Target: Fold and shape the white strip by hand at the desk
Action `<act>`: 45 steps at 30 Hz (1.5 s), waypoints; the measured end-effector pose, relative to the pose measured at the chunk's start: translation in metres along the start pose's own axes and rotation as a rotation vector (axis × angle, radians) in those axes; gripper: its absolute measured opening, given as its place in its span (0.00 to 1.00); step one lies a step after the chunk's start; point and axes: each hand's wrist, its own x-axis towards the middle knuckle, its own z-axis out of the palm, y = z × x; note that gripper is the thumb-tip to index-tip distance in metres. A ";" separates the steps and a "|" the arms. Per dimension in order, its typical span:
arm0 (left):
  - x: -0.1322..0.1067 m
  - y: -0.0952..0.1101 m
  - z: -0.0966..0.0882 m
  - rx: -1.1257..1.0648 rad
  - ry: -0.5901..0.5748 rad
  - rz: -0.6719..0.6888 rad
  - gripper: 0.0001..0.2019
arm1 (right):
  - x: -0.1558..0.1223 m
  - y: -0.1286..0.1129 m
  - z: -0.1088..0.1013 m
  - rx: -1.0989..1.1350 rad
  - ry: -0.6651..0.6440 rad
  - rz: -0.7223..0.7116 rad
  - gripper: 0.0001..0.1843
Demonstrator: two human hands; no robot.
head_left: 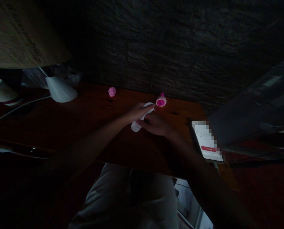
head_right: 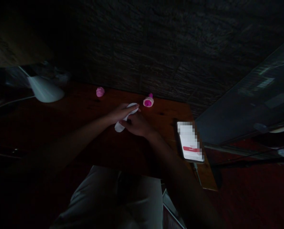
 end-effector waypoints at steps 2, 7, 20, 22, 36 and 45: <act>-0.002 0.003 0.002 -0.038 0.068 -0.001 0.18 | 0.000 0.001 -0.001 0.094 -0.018 0.072 0.15; -0.002 0.012 0.005 -0.240 0.123 -0.110 0.19 | 0.002 0.003 -0.001 0.406 -0.003 0.232 0.16; 0.001 0.013 0.002 -0.456 -0.038 -0.170 0.24 | 0.002 0.010 -0.002 0.562 0.022 0.187 0.23; 0.001 0.013 0.001 -0.462 -0.064 -0.189 0.24 | 0.001 0.009 -0.002 0.548 0.025 0.161 0.25; 0.007 -0.003 -0.001 -0.421 -0.118 -0.290 0.27 | 0.003 0.005 -0.001 0.396 -0.002 0.228 0.24; 0.001 0.001 0.002 -0.398 -0.123 -0.304 0.27 | 0.004 0.008 0.001 0.387 0.001 0.218 0.22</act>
